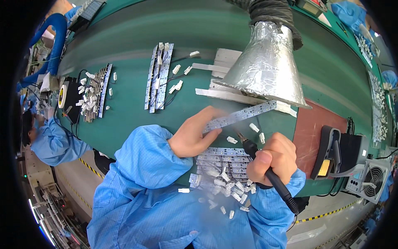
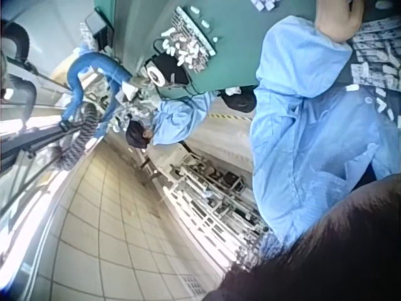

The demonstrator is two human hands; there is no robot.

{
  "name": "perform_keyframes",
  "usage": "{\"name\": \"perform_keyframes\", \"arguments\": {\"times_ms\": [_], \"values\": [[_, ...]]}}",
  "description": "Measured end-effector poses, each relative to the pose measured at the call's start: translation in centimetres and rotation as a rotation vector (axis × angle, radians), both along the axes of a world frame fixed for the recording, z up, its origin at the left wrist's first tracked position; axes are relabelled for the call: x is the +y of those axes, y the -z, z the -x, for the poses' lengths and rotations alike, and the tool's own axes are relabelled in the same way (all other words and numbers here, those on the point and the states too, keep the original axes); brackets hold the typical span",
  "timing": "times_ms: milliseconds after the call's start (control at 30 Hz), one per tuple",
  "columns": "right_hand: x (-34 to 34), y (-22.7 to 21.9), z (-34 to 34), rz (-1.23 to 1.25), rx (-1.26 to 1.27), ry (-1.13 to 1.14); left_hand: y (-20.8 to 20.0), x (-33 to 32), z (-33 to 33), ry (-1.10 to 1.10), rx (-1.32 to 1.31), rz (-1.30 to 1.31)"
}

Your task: Solder electronic components onto circuit board strips at a manual assembly station.

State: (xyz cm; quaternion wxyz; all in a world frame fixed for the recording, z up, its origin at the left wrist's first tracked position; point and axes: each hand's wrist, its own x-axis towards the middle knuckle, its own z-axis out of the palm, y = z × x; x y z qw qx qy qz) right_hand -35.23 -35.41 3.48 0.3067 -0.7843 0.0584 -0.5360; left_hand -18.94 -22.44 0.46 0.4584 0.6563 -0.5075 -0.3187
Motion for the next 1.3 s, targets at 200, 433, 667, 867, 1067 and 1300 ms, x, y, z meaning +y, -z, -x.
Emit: {"name": "perform_keyframes", "arguments": {"times_ms": [200, 433, 667, 867, 1067, 1300], "values": [[0.0, 0.6, -0.3, 0.019, 0.03, -0.043, 0.0, 0.1, -0.2, 0.0, -0.003, 0.016], [0.0, 0.8, -0.4, 0.033, 0.063, -0.044, 0.6, -0.1, 0.1, -0.043, -0.08, 0.117], [0.0, 0.9, -0.4, 0.029, 0.069, -0.038, 0.5, 0.0, 0.1, -0.041, -0.067, 0.099], [0.1, 0.9, -0.5, 0.02, 0.077, -0.034, 0.7, -0.1, 0.0, -0.035, -0.065, 0.102], [0.1, 0.8, -0.5, 0.014, 0.074, -0.041, 0.6, -0.1, -0.1, -0.033, -0.062, 0.088], [-0.9, 0.8, 1.1, -0.238, -0.102, 0.231, 0.1, 0.4, -1.1, 0.036, -0.008, 0.068]]}}
